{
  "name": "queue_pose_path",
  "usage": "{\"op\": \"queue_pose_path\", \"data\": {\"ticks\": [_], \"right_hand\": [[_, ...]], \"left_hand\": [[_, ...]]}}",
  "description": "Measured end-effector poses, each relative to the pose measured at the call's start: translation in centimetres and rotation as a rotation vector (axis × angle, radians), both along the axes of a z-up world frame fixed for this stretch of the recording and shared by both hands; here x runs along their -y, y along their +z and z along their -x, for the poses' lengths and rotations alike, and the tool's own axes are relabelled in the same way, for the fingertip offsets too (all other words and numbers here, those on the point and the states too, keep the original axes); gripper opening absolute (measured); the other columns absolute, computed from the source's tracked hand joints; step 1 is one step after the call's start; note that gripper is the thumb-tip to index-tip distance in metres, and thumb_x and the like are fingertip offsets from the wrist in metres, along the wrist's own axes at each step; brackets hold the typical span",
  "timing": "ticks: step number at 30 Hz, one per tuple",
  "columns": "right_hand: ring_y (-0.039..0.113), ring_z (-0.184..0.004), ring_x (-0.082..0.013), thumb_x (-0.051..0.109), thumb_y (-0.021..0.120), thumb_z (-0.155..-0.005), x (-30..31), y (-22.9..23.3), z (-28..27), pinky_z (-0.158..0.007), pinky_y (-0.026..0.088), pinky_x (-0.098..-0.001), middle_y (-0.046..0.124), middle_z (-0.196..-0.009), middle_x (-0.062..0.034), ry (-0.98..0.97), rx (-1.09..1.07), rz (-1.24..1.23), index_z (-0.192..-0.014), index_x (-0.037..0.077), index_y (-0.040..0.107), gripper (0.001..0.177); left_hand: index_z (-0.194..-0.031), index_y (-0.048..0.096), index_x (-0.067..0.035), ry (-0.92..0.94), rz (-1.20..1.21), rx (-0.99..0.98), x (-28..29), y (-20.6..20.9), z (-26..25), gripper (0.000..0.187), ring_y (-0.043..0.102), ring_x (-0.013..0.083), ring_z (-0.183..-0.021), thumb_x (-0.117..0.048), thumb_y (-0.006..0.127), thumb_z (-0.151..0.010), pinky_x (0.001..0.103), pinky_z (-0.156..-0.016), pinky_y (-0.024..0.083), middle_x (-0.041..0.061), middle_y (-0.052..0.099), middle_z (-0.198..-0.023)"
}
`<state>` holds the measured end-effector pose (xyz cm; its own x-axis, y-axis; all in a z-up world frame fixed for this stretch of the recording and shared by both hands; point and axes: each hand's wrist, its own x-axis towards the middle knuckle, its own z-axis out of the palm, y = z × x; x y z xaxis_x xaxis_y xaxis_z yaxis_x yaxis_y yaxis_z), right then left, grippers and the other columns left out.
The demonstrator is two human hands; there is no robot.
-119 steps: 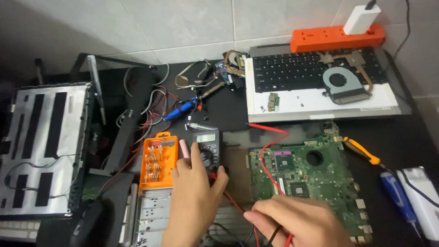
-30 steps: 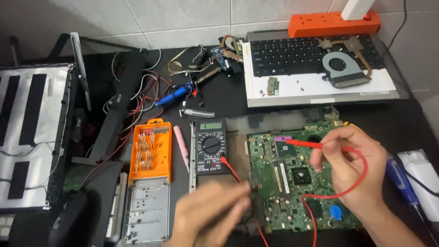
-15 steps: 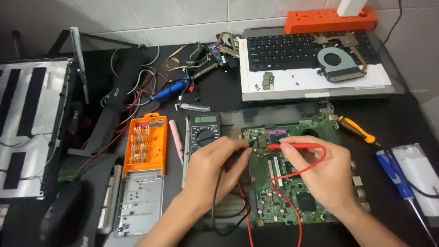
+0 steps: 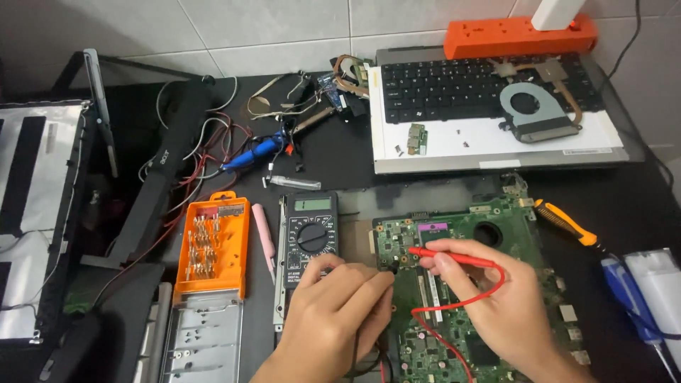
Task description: The person uses a multimeter to test various points on a green circuit board. They hold the red and black probes against different components on the board while observing the readings on the multimeter's display.
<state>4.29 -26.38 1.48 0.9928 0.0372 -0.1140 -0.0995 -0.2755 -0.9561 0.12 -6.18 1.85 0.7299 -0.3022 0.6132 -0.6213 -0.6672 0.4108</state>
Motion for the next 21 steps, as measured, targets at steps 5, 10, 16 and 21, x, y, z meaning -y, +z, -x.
{"op": "queue_pose_path", "data": {"ticks": [5,10,16,21], "right_hand": [[0.087,-0.085,-0.0180,0.015,0.067,-0.089,0.0,-0.4,-0.1,-0.083,0.068,-0.0254,0.090,-0.088,-0.0110,0.013,0.027,-0.009,-0.102,0.002,0.084,0.026],[0.087,-0.085,-0.0154,0.020,0.066,-0.090,0.5,-1.1,-0.1,-0.083,0.068,-0.0250,0.090,-0.087,-0.0084,0.058,0.072,0.032,-0.104,0.005,0.084,0.027],[0.087,-0.085,-0.0154,0.021,0.066,-0.090,0.3,-1.1,-0.1,-0.086,0.067,-0.0246,0.090,-0.089,-0.0087,0.043,0.018,0.042,-0.105,0.006,0.083,0.027],[0.086,-0.087,-0.0160,0.021,0.065,-0.091,0.2,-1.0,-0.1,-0.085,0.067,-0.0252,0.088,-0.091,-0.0082,0.061,0.056,0.033,-0.105,0.005,0.082,0.027]], "left_hand": [[-0.105,0.067,-0.003,0.025,-0.042,0.002,-0.3,-0.4,-0.1,0.008,0.063,0.0198,-0.081,-0.003,0.068,-0.097,0.036,-0.081,0.045,0.006,0.067,-0.095],[-0.102,0.066,-0.002,0.008,-0.042,0.024,-0.1,-0.8,-0.3,0.003,0.059,0.0197,-0.078,-0.003,0.065,-0.099,0.035,-0.079,0.045,0.006,0.063,-0.091],[-0.102,0.065,-0.002,0.017,-0.074,0.016,0.2,-1.2,-0.3,0.004,0.058,0.0224,-0.073,-0.002,0.060,-0.102,0.034,-0.079,0.043,0.007,0.060,-0.088],[-0.104,0.063,-0.002,0.027,-0.100,-0.001,0.4,-1.5,-0.3,0.004,0.058,0.0244,-0.078,-0.006,0.062,-0.103,0.037,-0.082,0.044,0.006,0.061,-0.088]]}}
